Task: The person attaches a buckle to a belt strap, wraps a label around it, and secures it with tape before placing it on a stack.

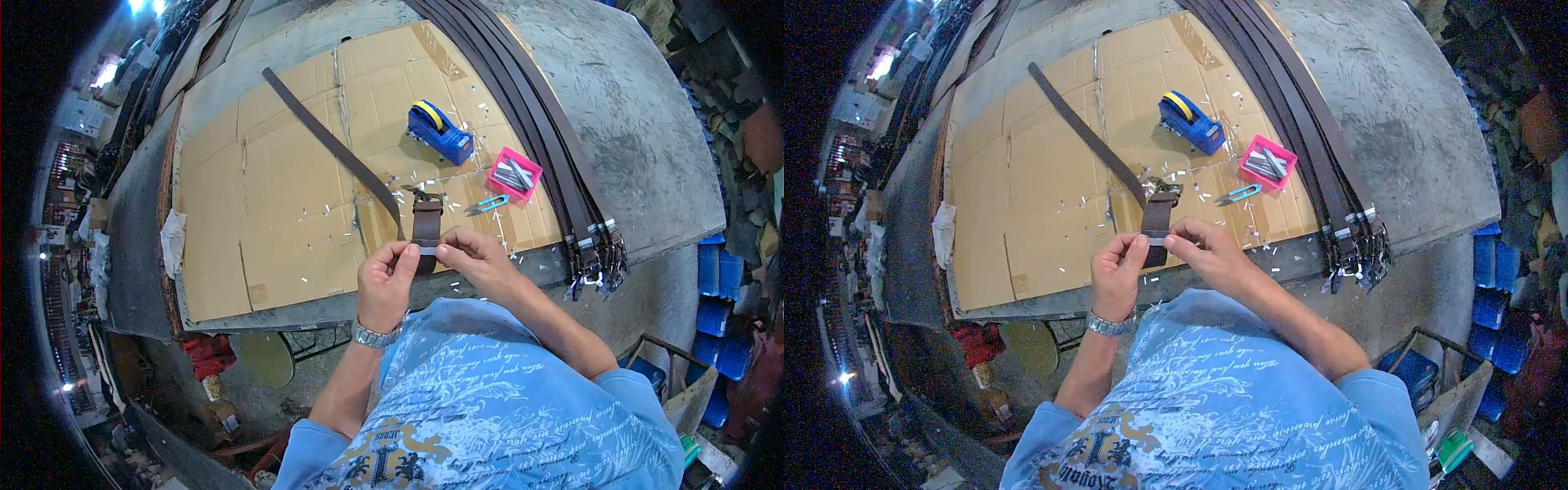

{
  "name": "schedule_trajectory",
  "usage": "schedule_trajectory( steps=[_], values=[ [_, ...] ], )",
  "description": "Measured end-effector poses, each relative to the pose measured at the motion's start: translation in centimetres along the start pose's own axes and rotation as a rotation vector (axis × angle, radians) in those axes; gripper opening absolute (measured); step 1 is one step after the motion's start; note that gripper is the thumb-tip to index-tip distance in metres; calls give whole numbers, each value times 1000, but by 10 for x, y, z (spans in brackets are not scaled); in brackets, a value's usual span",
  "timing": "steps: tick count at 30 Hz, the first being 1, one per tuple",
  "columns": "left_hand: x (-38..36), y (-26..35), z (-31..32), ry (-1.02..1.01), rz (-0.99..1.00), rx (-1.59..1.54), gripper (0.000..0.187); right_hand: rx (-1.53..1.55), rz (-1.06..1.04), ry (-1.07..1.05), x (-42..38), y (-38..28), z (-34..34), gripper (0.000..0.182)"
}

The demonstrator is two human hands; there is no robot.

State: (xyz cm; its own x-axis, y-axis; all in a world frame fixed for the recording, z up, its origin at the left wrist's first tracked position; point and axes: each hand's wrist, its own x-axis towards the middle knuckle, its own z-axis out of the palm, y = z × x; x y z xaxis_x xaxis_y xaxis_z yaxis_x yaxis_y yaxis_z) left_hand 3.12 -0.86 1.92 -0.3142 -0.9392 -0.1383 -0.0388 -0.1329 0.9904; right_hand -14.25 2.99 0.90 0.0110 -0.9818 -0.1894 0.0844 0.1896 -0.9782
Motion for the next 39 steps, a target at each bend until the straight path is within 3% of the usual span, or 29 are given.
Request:
schedule_trajectory(
  steps=[4, 14, 17, 19, 21, 25, 31, 35, 39],
  values=[
    [-7, -4, -1, 66, -25, -10, 23, -113, 36, 0, 6, -3, 7, 22],
    [-10, -4, -29, 84, 3, 81, 22, -5, 18, 87, 12, 14, 51, 20],
    [-8, -5, -36, 53, 65, 211, 19, 122, 62, 124, 13, 20, 58, 20],
    [-7, -3, -39, -11, 3, 134, 18, 145, 72, 144, 12, 15, 61, 21],
    [-5, -11, -45, -77, -118, -115, 18, 120, 82, 157, 10, 8, 62, 20],
    [5, -14, -56, -220, -185, -80, 17, -76, 128, 166, 8, 4, 62, 20],
    [15, -12, -60, -159, -117, -28, 15, 2, 166, 27, 21, 21, 35, 21],
    [18, -30, -65, -122, -168, -126, 14, -372, -41, 345, 58, 31, -28, 23],
    [17, -19, -60, -107, -204, -270, 13, -674, -20, 468, 113, 48, -85, 24]
  ],
)
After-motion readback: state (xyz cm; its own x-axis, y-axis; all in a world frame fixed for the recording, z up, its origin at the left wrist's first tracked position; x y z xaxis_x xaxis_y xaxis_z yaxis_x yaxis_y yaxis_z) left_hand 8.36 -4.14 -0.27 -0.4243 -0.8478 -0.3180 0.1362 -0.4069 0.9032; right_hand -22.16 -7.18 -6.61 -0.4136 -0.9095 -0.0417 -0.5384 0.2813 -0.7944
